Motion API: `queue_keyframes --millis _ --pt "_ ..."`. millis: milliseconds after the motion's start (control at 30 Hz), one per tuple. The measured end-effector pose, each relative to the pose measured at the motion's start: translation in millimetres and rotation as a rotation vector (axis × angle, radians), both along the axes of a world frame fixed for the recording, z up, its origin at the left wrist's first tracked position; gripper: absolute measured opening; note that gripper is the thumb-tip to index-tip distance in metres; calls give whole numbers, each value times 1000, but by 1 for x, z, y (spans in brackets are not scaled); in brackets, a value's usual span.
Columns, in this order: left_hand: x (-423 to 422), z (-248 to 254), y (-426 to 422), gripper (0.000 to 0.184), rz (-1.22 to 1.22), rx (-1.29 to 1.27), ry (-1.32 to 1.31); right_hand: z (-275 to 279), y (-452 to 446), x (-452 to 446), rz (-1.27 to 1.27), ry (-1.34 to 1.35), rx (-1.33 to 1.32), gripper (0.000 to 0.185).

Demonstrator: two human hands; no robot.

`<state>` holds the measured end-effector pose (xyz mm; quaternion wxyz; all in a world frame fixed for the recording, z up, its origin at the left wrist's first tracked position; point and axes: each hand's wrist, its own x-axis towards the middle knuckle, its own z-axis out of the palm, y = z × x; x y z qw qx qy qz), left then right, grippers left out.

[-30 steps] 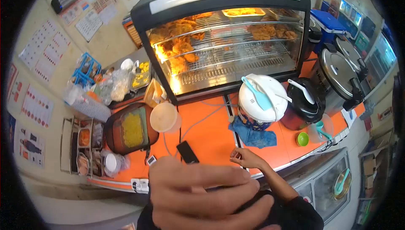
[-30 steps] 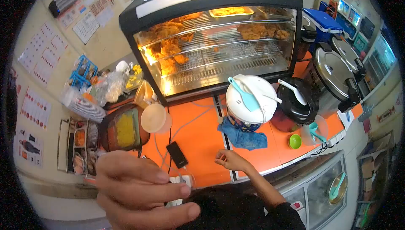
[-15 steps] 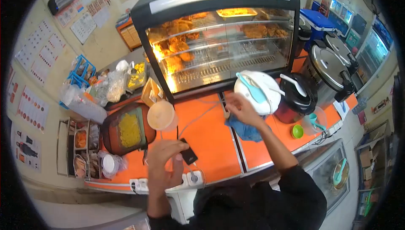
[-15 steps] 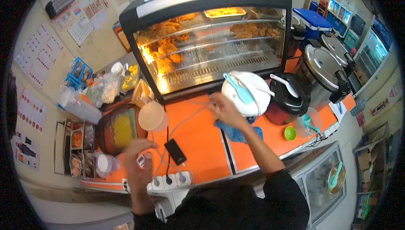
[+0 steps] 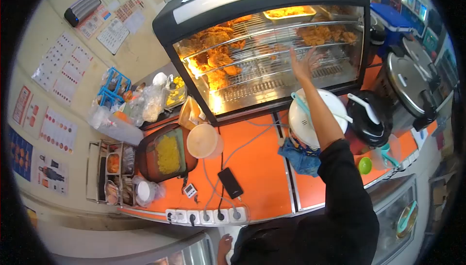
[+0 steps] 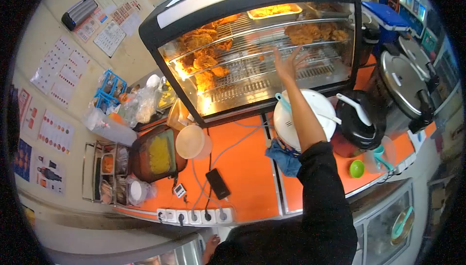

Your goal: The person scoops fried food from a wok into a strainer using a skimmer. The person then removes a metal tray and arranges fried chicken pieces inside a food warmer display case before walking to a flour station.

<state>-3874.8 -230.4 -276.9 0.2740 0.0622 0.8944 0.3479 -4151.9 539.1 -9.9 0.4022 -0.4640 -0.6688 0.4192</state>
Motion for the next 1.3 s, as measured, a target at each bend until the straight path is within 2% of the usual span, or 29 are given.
queue_keyframes --millis 67,167,267,300,367,400,467,500,533,600,633,667,700,733,800,867,900,933,967,1000,1033,1067,1100,1133,1233,1300 --pt "8 -47 -21 37 145 172 -203 -3 10 0 -30 -32 -6 120" --pt "19 -48 -24 37 312 203 -431 -11 61 1 -156 -50 -5 120" --pt "27 -63 -40 38 501 312 -451 7 71 40 34 -16 -125 124" --pt "28 -62 -41 38 416 302 -401 1 75 44 -8 -61 -91 116" --pt "16 -55 -40 39 247 287 -299 -12 70 71 52 235 -169 91" --pt "11 -53 -35 38 269 235 -317 -18 60 86 85 382 -207 80" --pt "1 -52 -33 37 305 117 -348 -18 -27 116 228 664 -184 42" --pt "-7 -51 -32 37 253 72 -346 -18 -84 135 303 701 -230 31" --pt "-21 -51 -28 37 195 29 -340 -55 -119 152 383 525 -195 32" --pt "-38 -53 -33 38 131 24 -339 -88 -222 181 595 441 -392 41" --pt "-48 -73 -40 38 123 62 -346 -139 -265 196 642 281 -442 45" --pt "-60 -85 -45 39 110 107 -350 -171 -321 215 648 329 -592 49" --pt "-73 -80 -44 41 20 99 -360 -182 -368 237 618 247 -711 50" --pt "-88 -76 -43 43 -70 86 -374 -191 -410 261 620 30 -801 54" --pt "-103 -78 -42 46 -207 123 -348 -189 -476 298 825 -74 -788 45" --pt "-109 -83 -45 47 -304 151 -344 -184 -510 319 1015 -187 -725 14" --pt "-114 -83 -40 48 -363 132 -384 -191 -517 330 1047 -33 -745 27" --pt "-122 -81 -40 48 -422 113 -422 -199 -521 335 1018 -262 -573 38" --pt "-133 -85 -43 47 -527 53 -474 -190 -518 337 958 -416 -591 35" --pt "-137 -102 -51 45 -621 -10 -533 -198 -522 339 810 -430 -271 32" --pt "-143 -119 -55 44 -718 -72 -589 -200 -524 354 652 -474 -479 29" --pt "-153 -140 -63 43 -775 -114 -575 -210 -534 368 503 -417 -416 26" --pt "-157 -158 -75 42 -820 -154 -571 -211 -548 383 426 -336 -461 24" --pt "-152 -160 -86 41 -865 -195 -564 -214 -563 401 347 -252 -502 23" --pt "-159 -152 -93 37 -1041 -458 -450 -248 -628 464 140 -237 -759 20" --pt "-169 -152 -81 35 -1137 -400 -413 -309 -690 529 35 -419 -653 13"
